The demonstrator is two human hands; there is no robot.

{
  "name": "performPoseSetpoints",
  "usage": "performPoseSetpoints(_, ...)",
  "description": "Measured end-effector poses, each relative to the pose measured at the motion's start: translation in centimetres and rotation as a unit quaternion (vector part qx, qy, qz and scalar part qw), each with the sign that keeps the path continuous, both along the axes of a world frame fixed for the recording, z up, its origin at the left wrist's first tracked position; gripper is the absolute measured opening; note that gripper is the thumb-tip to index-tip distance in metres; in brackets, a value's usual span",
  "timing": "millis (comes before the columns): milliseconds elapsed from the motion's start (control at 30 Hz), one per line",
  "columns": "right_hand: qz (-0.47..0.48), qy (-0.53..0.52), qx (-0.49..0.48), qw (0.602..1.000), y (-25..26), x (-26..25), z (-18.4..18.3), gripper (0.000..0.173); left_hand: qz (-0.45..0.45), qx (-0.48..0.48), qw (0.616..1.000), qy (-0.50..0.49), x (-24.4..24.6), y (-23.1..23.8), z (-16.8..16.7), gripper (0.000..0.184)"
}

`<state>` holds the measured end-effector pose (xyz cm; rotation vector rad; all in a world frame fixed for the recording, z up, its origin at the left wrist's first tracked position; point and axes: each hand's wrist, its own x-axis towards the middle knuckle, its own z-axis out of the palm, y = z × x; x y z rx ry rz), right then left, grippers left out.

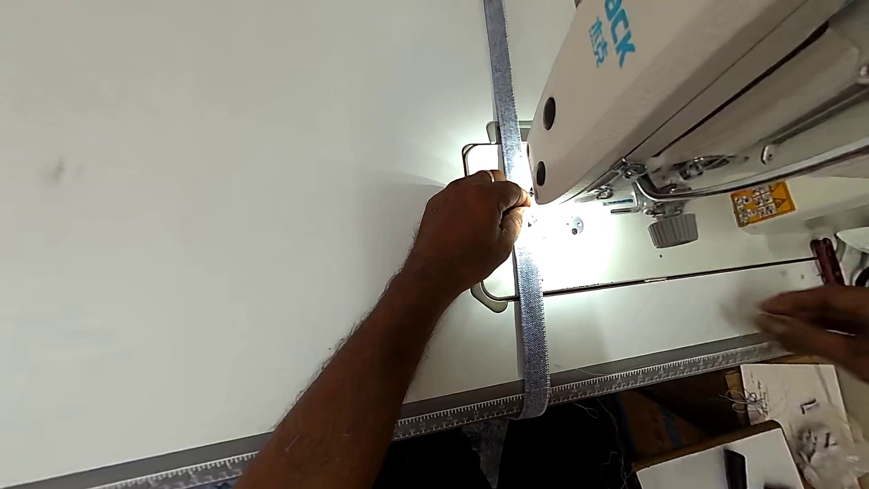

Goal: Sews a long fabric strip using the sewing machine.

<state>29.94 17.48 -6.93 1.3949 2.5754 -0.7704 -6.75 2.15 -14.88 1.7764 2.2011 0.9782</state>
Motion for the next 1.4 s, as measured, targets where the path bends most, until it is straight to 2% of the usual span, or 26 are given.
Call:
performPoseSetpoints(67, 0.075, 0.093, 0.037, 0.992, -1.4, -2.9, -3.4, 0.029, 0.002, 0.002, 1.000, 0.012, 0.2, 0.0, -0.1, 0.019)
performPoseSetpoints(133, 0.091, 0.175, 0.027, 0.980, -3.5, -8.7, -5.1, 0.029, 0.006, 0.000, 1.000, 0.027, 0.4, -0.1, 0.0, 0.018)
performPoseSetpoints(233, 0.106, 0.311, 0.021, 0.944, -3.9, -16.0, -7.9, 0.024, 0.016, 0.004, 0.999, 0.050, 0.7, -0.2, 0.1, 0.018)
performPoseSetpoints(367, 0.106, 0.323, 0.060, 0.939, -4.1, -19.7, -8.8, 0.021, 0.019, 0.002, 0.998, 0.055, 0.9, -0.2, 0.2, 0.018)
performPoseSetpoints(500, 0.076, 0.315, 0.086, 0.942, -4.2, -19.9, -9.2, 0.022, 0.014, 0.007, 0.998, 0.055, 0.9, -0.1, 0.0, 0.019)
performPoseSetpoints(733, 0.082, 0.305, 0.100, 0.944, -4.2, -19.9, -9.3, 0.023, 0.018, 0.008, 0.998, 0.063, 1.0, -0.2, 0.1, 0.019)
performPoseSetpoints(867, 0.093, 0.274, 0.138, 0.947, -4.3, -20.1, -9.4, 0.026, 0.014, 0.017, 0.998, 0.065, 1.1, -0.3, 0.1, 0.018)
performPoseSetpoints(1033, 0.109, 0.254, 0.164, 0.947, -5.6, -18.7, -8.6, 0.022, 0.003, 0.184, 0.983, 0.029, 1.3, -3.0, 0.2, 0.020)
performPoseSetpoints(1100, 0.120, 0.243, 0.176, 0.946, -6.4, -17.4, -8.3, 0.021, 0.013, 0.123, 0.991, 0.058, 2.9, -5.0, 0.5, 0.025)
performPoseSetpoints(1200, 0.105, 0.221, 0.160, 0.956, -6.6, -16.2, -8.0, 0.019, -0.030, -0.033, 0.991, 0.130, 6.1, -7.8, -0.5, 0.049)
performPoseSetpoints(1300, 0.092, 0.225, 0.141, 0.960, -6.6, -15.2, -7.9, 0.018, -0.026, -0.086, 0.983, 0.159, 8.3, -9.0, -0.6, 0.061)
performPoseSetpoints(1400, 0.082, 0.245, 0.142, 0.956, -7.3, -13.7, -8.0, 0.019, -0.006, -0.111, 0.974, 0.196, 9.0, -9.4, -1.0, 0.065)
